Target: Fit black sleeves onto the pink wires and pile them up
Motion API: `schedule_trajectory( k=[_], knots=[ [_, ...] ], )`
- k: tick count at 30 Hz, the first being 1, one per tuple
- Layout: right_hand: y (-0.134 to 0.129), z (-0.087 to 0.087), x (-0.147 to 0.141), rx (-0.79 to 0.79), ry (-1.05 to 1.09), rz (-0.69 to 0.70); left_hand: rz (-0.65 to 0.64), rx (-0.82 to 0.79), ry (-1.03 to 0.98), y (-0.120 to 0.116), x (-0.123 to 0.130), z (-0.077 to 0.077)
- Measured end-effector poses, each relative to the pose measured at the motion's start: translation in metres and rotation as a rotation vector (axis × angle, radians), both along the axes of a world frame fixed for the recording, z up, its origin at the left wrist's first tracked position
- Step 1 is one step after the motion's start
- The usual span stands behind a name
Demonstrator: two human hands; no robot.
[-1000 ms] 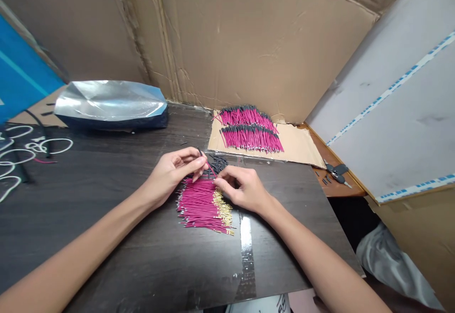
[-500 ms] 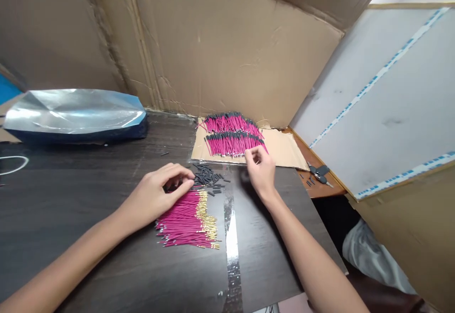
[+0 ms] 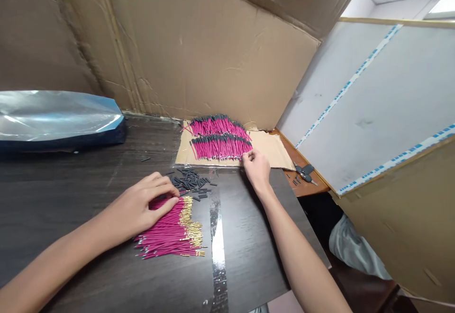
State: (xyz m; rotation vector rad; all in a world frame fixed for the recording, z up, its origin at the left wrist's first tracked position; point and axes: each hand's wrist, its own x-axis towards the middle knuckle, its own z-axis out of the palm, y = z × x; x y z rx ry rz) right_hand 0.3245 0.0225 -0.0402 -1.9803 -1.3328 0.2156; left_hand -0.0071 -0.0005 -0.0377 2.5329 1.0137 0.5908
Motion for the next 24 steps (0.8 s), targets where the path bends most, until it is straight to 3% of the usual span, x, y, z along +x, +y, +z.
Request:
schedule_trajectory(
  k=[17, 24],
  knots=[
    [-0.001, -0.001, 0.001, 0.023, -0.003, -0.004, 0.033, -0.179, 0.019, -0.005, 0.005, 0.015],
    [-0.009, 0.004, -0.008, 0.184, 0.023, 0.113, 0.031, -0.198, 0.027, -0.006, 0.002, 0.016]
  ],
)
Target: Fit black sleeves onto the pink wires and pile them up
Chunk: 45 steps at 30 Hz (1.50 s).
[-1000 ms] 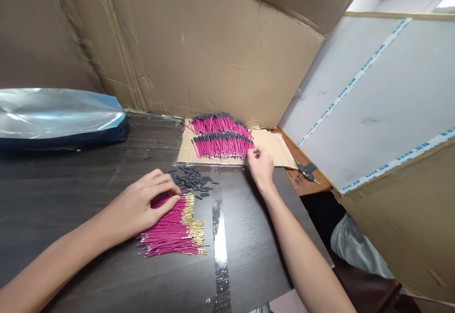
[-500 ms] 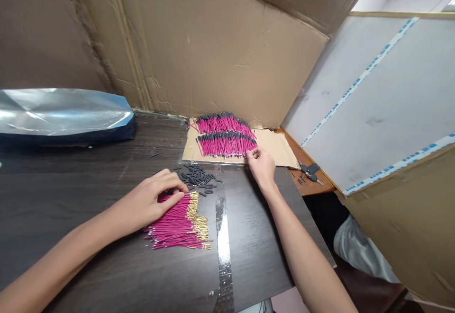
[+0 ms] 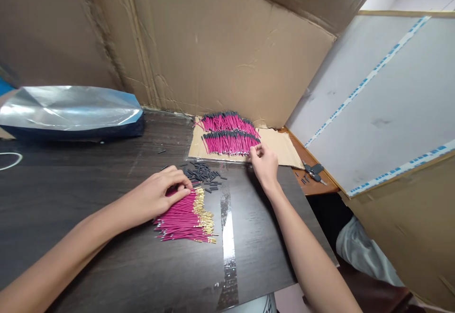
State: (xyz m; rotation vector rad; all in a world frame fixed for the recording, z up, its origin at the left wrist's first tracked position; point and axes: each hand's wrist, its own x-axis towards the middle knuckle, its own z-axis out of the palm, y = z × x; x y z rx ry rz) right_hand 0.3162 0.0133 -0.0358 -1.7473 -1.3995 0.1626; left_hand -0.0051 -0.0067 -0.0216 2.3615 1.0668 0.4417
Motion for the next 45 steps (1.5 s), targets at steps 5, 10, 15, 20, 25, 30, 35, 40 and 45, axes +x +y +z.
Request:
schedule_trajectory(
  k=[5, 10, 15, 20, 25, 30, 35, 40, 45],
  knots=[
    [-0.017, 0.007, -0.025, -0.005, -0.146, 0.546, -0.005, -0.002, -0.009, -0.001, 0.001, 0.001],
    [-0.032, 0.013, -0.046, -0.118, -0.282, 0.779, -0.006, -0.023, 0.003, -0.003, 0.003, 0.004],
    [-0.037, 0.015, -0.049, -0.195, -0.347, 0.81, 0.088, -0.034, -0.028, -0.005, 0.007, 0.008],
    [-0.038, 0.017, -0.051, -0.248, -0.355, 0.831, 0.13, -0.03, -0.039, -0.006, 0.009, 0.008],
    [-0.04, 0.015, -0.054, -0.294, -0.452, 0.826, 0.132, -0.011, -0.045, -0.007, 0.011, 0.005],
    [-0.041, 0.017, -0.055, -0.265, -0.404, 0.823, 0.135, -0.005, -0.048, -0.008, 0.012, 0.006],
    [-0.046, 0.02, -0.061, -0.224, -0.325, 0.855, 0.108, 0.005, -0.063, -0.01, 0.013, 0.006],
    [-0.048, 0.017, -0.066, -0.219, -0.34, 0.871, 0.073, 0.01, -0.062, -0.011, 0.015, 0.003],
    [-0.046, 0.015, -0.065, -0.223, -0.328, 0.859, 0.076, 0.014, -0.067, -0.01, 0.014, 0.002]
  ],
)
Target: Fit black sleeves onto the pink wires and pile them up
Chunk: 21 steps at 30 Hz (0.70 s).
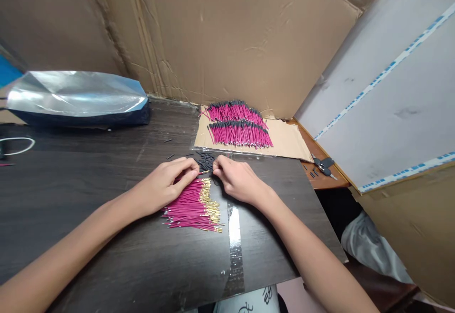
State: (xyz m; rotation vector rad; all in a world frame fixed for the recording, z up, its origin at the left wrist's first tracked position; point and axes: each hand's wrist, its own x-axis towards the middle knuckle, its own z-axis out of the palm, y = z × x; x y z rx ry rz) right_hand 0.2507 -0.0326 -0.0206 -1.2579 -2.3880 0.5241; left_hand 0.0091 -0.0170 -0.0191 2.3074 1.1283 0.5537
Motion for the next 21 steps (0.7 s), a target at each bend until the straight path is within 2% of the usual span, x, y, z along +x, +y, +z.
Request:
schedule_trajectory(
  k=[10, 15, 21],
  knots=[
    [-0.002, -0.001, 0.0, 0.067, 0.062, 0.057, 0.005, 0.045, 0.031, 0.001, -0.005, -0.001],
    [-0.001, -0.007, -0.002, 0.091, 0.251, 0.073, 0.001, 0.052, -0.009, 0.004, -0.007, -0.004],
    [-0.001, -0.014, -0.009, 0.084, 0.477, -0.009, -0.018, 0.09, -0.034, 0.004, -0.006, -0.003]
  ],
)
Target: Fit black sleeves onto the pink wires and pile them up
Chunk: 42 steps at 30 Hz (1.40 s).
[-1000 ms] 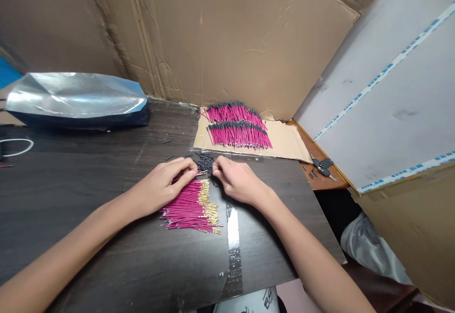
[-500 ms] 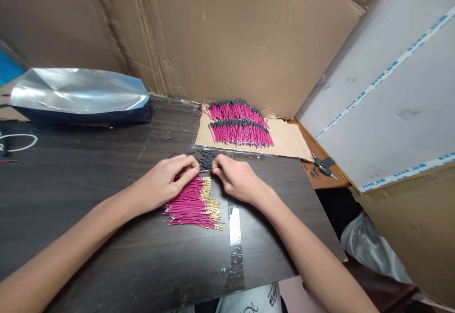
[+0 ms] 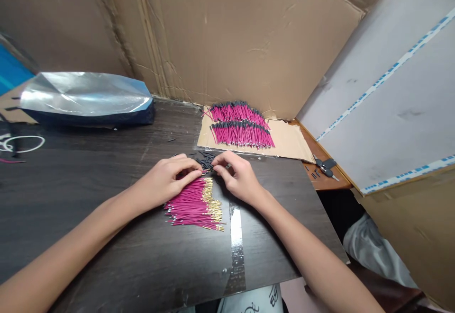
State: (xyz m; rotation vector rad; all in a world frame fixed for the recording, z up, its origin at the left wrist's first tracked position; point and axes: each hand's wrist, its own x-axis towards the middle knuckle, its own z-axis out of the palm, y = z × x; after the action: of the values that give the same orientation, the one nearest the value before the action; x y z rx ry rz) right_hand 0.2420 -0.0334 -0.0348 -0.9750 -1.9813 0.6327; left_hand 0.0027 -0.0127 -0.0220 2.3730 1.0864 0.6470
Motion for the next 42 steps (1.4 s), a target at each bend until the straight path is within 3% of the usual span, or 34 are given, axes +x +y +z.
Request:
schedule_trajectory(
  k=[4, 15, 26, 35, 39, 42],
  knots=[
    [0.0, -0.001, -0.003, -0.01, 0.105, -0.01, 0.011, -0.024, -0.02, -0.004, 0.004, 0.002],
    [-0.003, -0.002, -0.008, -0.034, 0.072, 0.023, -0.027, 0.097, -0.064, -0.005, 0.007, 0.003],
    [-0.005, 0.002, -0.008, 0.022, 0.075, 0.001, 0.029, 0.052, -0.095, -0.006, 0.008, 0.005],
    [-0.007, 0.005, -0.009, -0.053, 0.117, 0.047, 0.079, -0.087, -0.181, -0.008, 0.009, 0.011],
    [-0.013, 0.007, -0.015, -0.048, 0.157, -0.058, 0.126, -0.306, -0.387, -0.011, 0.009, 0.019],
    [-0.018, 0.008, -0.022, 0.003, 0.09, -0.056, 0.152, -0.435, -0.55, -0.011, 0.01, 0.019]
  ],
)
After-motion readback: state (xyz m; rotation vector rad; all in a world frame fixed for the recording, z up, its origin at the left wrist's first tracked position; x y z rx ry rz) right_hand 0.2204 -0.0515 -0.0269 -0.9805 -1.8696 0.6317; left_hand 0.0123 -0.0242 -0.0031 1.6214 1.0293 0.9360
